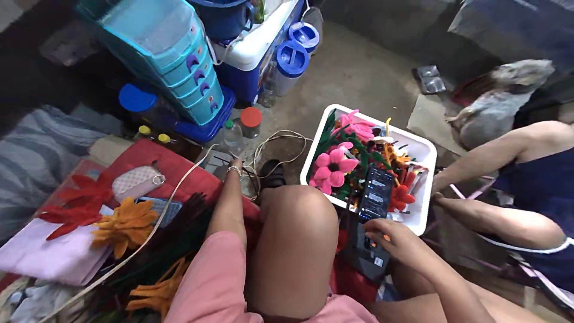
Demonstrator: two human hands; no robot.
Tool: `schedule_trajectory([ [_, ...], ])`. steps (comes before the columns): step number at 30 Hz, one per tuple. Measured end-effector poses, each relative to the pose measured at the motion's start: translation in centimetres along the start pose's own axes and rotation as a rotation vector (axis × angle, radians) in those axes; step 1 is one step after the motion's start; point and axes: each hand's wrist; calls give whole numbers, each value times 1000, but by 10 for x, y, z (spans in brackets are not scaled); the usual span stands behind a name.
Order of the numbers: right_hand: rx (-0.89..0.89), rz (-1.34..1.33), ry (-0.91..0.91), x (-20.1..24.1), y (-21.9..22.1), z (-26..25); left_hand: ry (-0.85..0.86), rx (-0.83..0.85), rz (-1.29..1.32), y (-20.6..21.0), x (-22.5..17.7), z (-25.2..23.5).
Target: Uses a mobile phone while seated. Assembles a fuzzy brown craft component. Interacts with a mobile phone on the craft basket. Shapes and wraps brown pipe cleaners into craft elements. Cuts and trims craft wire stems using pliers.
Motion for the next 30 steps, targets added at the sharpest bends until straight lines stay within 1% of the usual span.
schedule_trajectory([
  [4,-42,24,-24,6,-3,8,28,-33,26,-7,-4,19],
  [6,-91,37,-74,11,-8,16,82,-73,-39,-15,-13,40],
  [8,-141,45,-120,17,-16,29,239,-153,-160,-24,-13,64],
  [9,-163,47,-130,21,-22,36,335,-192,-172,-29,-14,78],
  [11,-226,38,-139,28,-36,50,419,-156,-108,-47,-21,125],
  [13,-308,16,-137,31,-50,66,491,-178,-39,-61,-21,164],
  [14,-347,8,-128,31,-58,75,562,-199,-9,-65,-22,184],
  [16,-392,14,-92,35,-74,95,711,-172,12,-76,-34,235],
  [18,-390,50,-60,38,-94,114,864,-124,-84,-86,-57,290],
  [20,-380,74,-48,38,-110,129,1069,-98,-245,-87,-85,335],
  [21,-363,67,-48,37,-119,133,1195,-84,-331,-81,-98,359],
  [23,-350,53,-55,31,-134,133,1434,-70,-531,-54,-123,408],
  [24,-348,52,-57,24,-139,130,1529,-55,-645,-36,-133,429],
  [25,-353,48,-54,16,-143,125,1583,-29,-755,-14,-139,445],
  [27,-352,43,-28,8,-153,115,1583,7,-973,36,-143,464],
  [28,-331,24,10,9,-159,109,1547,16,-1091,62,-141,468],
  [30,-326,-17,39,2,-165,95,1479,16,-1304,113,-134,460],
])
Point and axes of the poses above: each hand's wrist, its own z-axis away from the middle knuckle, its own y-axis out of the palm, x = y × z, and after that the axes turned 1 degree about -y, right-handed
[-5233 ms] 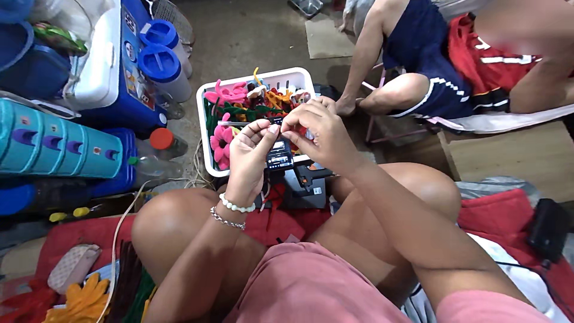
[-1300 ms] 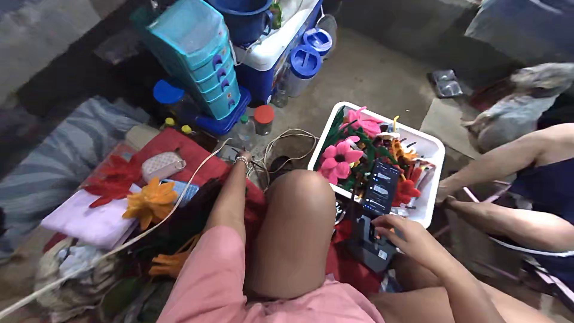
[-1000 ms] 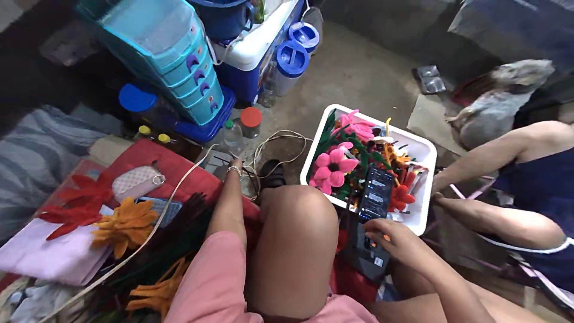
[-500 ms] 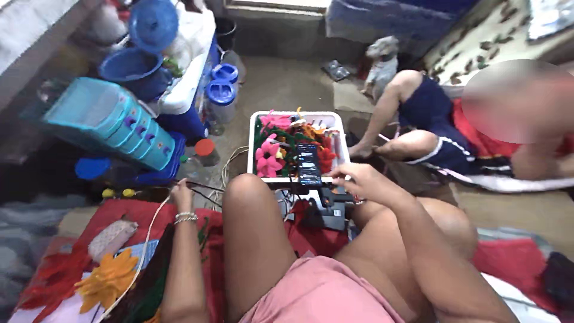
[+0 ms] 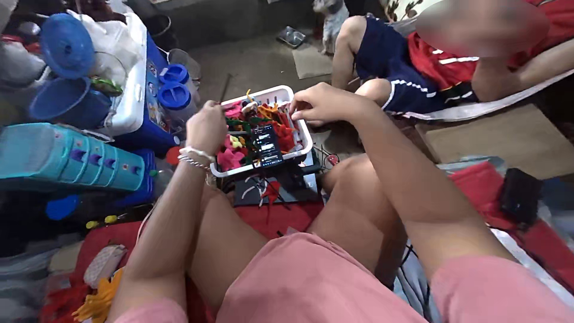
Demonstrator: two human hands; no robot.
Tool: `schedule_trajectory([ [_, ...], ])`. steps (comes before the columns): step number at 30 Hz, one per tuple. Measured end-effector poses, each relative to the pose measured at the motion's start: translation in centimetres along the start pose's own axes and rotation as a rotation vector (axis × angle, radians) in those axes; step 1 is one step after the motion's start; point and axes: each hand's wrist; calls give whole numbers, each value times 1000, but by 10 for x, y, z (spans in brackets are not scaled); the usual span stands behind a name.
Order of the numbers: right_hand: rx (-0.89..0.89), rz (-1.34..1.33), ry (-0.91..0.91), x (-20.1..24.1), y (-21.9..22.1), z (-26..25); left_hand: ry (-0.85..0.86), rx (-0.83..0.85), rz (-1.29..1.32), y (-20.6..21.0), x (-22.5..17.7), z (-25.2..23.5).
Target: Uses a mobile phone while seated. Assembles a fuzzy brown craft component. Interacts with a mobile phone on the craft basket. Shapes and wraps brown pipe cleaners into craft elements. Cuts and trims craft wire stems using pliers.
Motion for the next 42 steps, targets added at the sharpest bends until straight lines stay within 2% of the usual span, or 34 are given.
schedule_trajectory([
  [4,-21,-86,13,-34,23,-28,9,158,-62,65,-18,-61],
  [7,74,-53,71,-60,54,-32,59,215,137,99,-3,-90],
  [9,193,1,106,-72,74,-32,101,217,297,93,2,-91],
  [11,251,-79,140,-78,90,-33,134,220,393,71,3,-80],
  [15,128,-338,220,-87,133,-47,149,96,497,28,9,-45],
  [20,68,-503,416,-79,158,-72,108,-180,650,24,22,-2],
  [23,66,-432,443,-76,161,-77,87,-261,705,18,24,9],
  [27,9,-327,371,-78,171,-77,132,-334,623,9,28,17],
  [34,-1,-287,341,-71,173,-77,161,-300,765,2,28,30],
  [38,148,-104,410,-65,136,-72,86,-238,782,-2,28,35],
  [42,381,32,386,-66,103,-47,116,-292,756,0,27,33],
])
Point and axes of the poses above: each hand's wrist, its own z-axis away from the middle knuckle, its own y-axis out of the palm, x = y × z, and after that the axes turned 1 degree about -y, right-handed
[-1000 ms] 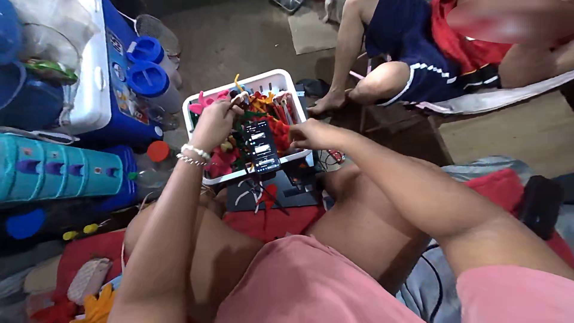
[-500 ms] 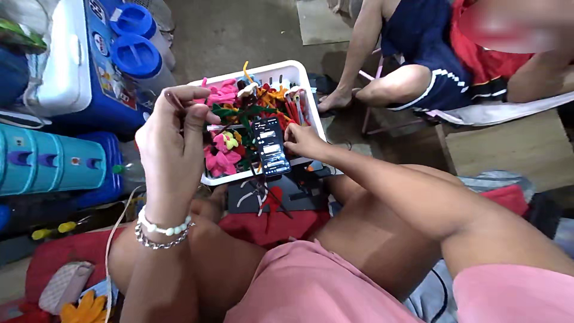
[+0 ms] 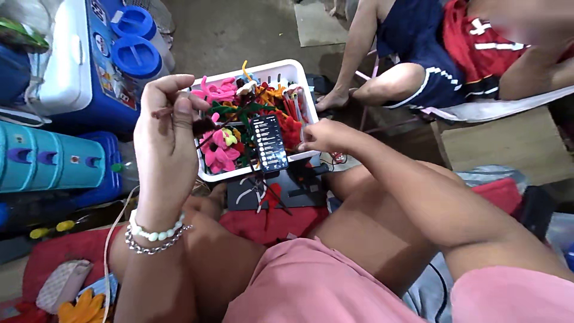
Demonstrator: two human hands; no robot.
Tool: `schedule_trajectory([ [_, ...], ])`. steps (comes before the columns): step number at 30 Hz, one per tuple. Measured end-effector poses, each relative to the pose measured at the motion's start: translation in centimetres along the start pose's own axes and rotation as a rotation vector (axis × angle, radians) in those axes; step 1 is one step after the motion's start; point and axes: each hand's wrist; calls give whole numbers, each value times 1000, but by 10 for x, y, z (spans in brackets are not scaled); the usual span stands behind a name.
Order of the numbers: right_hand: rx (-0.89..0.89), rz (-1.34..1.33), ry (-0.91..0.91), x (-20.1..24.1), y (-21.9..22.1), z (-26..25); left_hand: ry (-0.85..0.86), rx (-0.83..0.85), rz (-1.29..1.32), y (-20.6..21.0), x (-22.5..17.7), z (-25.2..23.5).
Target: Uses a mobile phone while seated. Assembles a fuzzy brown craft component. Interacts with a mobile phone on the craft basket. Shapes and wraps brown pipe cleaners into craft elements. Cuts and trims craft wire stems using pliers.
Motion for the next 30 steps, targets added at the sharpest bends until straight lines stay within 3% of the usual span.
schedule_trajectory([
  [3,27,47,-27,-15,-7,27,126,14,-161,10,-1,-2],
  [6,-56,-13,16,-30,-25,48,235,65,-257,29,-3,-4],
  [14,-277,-33,35,-52,-48,50,262,265,-239,70,8,-8],
  [17,-202,27,-99,-32,-33,46,213,381,-304,86,20,-10],
  [22,134,85,-262,-3,5,40,205,620,-352,95,29,-14],
  [26,139,145,-285,15,31,42,94,743,-433,97,34,-13],
  [30,159,79,-409,45,67,40,121,697,-402,93,30,-13],
])
Point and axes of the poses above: each hand's wrist, its own z-axis away from the middle knuckle, its own y-axis out of the palm, x = y × z, and after that the axes turned 1 degree about -y, right-handed
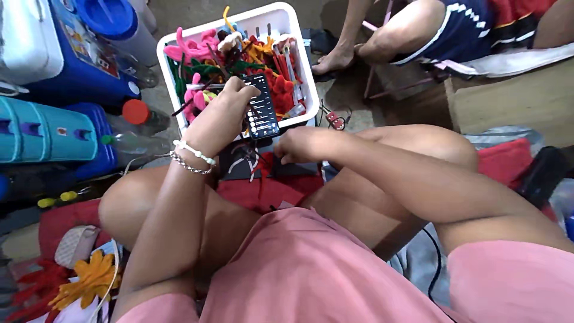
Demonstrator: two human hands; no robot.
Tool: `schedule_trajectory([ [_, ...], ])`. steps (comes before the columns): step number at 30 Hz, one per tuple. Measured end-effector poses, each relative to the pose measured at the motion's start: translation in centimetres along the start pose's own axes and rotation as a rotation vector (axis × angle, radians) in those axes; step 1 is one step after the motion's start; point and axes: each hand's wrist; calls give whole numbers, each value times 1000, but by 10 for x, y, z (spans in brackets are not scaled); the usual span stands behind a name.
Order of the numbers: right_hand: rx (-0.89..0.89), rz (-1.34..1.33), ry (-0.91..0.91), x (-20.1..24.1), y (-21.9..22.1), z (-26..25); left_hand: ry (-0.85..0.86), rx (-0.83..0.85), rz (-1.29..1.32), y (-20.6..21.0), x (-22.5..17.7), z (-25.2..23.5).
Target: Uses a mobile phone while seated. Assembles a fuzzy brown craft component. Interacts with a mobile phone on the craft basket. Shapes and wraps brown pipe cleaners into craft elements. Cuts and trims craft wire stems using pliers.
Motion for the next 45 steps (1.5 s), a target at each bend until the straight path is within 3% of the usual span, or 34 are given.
schedule_trajectory([
  [4,49,8,-96,24,45,-28,149,-89,37,-1,0,2],
  [8,42,-22,-75,45,67,-59,125,-189,35,-13,-7,7],
  [12,-105,-90,39,56,76,-81,123,-428,42,-30,-11,18],
  [16,-123,-112,142,57,76,-102,139,-594,47,-37,-8,25],
  [23,-97,22,39,56,76,-109,140,-664,68,-40,1,24],
  [27,-139,106,-92,62,59,-91,99,-559,23,-42,5,18],
  [35,-95,112,-439,69,24,-29,42,61,-3,-18,17,13],
  [37,-106,-10,-547,63,23,-14,-43,177,14,-11,15,13],
  [40,59,-595,-496,55,25,1,-143,207,49,-10,15,11],
  [42,148,-1061,-397,60,29,7,-156,99,77,-18,19,11],
  [45,142,-1548,-493,71,38,12,-181,-159,176,-33,20,18],
])
Point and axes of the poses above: each hand's wrist, its own z-axis away from the middle knuckle, its own y-axis out of the palm, x = y × z, and after that the axes turned 1 degree about -y, right-handed
